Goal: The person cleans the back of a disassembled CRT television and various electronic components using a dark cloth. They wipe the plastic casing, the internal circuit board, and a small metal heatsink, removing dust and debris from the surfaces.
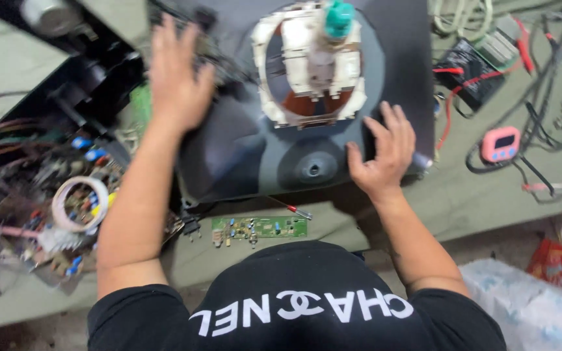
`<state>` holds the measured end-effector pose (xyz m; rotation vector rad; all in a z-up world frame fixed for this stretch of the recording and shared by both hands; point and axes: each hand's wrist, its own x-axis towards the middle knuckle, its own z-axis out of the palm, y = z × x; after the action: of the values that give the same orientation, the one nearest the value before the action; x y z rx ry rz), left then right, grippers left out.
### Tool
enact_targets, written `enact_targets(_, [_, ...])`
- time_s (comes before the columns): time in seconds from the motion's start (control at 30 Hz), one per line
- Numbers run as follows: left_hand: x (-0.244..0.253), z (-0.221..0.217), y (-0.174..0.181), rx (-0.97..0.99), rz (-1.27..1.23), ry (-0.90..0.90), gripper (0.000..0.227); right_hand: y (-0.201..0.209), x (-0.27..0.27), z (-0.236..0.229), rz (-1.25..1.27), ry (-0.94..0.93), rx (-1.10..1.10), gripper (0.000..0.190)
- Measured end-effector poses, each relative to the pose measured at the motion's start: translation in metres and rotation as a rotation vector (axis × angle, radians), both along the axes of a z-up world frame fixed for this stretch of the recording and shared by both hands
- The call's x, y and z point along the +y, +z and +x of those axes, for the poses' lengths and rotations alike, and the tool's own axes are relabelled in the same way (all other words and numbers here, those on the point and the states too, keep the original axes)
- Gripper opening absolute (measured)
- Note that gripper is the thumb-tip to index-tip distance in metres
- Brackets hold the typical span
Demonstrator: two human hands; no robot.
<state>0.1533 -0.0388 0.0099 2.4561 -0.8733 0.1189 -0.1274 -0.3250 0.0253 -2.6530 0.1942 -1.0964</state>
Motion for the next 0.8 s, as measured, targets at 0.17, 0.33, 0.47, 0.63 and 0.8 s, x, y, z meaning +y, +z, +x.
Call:
enact_targets(0.17, [0.019, -0.093, 0.017, 0.057, 0.013, 0.055, 0.07, 0.0, 0.003, -0.001, -0.018, 0.027, -0.015, 0.039])
enact_targets(0.33, [0.066, -0.14, -0.037, -0.016, -0.156, 0.106, 0.07, -0.022, -0.014, 0.001, -0.046, 0.071, -0.07, 0.046])
enact_targets(0.47, [0.093, -0.152, -0.058, 0.289, -0.284, 0.163, 0.074, -0.026, -0.015, -0.002, -0.052, 0.069, -0.067, 0.047])
enact_targets(0.63, [0.082, -0.125, -0.041, 0.344, -0.232, 0.161, 0.077, -0.025, -0.012, 0.0, -0.05, 0.06, -0.072, 0.047])
enact_targets(0.8, [0.042, -0.059, 0.02, 0.352, 0.018, 0.127, 0.072, -0.005, 0.004, 0.0, -0.029, 0.01, -0.022, 0.038])
